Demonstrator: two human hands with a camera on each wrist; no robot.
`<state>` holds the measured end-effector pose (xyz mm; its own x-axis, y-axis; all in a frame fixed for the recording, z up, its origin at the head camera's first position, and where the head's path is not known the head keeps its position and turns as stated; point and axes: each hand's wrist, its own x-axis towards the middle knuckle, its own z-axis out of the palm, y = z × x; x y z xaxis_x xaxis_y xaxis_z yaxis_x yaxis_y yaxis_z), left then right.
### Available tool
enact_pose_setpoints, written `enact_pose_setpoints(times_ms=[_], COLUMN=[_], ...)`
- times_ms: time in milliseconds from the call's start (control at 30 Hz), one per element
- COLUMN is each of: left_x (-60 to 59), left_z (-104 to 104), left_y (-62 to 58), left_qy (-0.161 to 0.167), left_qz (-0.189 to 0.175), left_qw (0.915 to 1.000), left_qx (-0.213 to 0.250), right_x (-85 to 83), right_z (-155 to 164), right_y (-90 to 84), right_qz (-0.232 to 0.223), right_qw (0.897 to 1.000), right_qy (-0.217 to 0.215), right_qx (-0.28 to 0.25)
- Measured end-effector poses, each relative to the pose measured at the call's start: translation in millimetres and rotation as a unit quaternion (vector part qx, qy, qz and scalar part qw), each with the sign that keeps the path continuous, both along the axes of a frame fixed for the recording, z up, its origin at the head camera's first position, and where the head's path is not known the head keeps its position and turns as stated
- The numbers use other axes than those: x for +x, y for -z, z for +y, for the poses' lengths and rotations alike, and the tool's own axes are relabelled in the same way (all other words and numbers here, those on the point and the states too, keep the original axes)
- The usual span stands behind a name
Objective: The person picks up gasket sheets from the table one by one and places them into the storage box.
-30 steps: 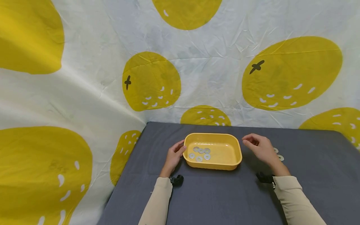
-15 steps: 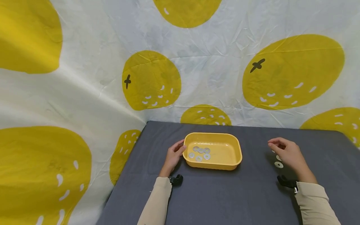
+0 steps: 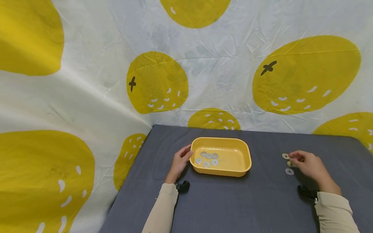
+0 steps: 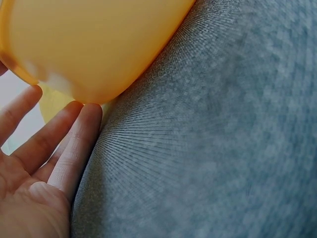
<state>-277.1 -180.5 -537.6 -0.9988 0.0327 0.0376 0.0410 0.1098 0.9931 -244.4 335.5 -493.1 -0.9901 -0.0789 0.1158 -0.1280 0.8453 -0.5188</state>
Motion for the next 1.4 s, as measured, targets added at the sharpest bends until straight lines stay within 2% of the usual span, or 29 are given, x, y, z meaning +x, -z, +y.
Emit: enact_pose_setpoints(times_ms=[133,433,1033,1400], left_x=[-0.7,-0.2,2.6,2.8], left_z=[-0.7,-1.9,0.1,1.3], left_y=[-0.5,-2.0,-2.5,-3.5], left_qy=[0.004,0.006,0.0,0.001], left_qz=[0.004,0.009,-0.002,0.003], left_qw=[1.0,0.9999,1.0,1.0], left_qx=[-0.001,-0.004,-0.001,-0.006], right_x=[-0.4,-3.1,-7.3,-7.0], right_z=[4.4,7.4,6.3,8.7], right_y=[0.4,1.5,5.7,11.0], right_qz=[-0.028,-0.053,-0.102,-0.045], right_qw=[0.999,0.998,0.995,0.999], right_qy=[-0.009,0.003,0.008,-0.008], right_qx=[0.021,0.04,0.007,0.013])
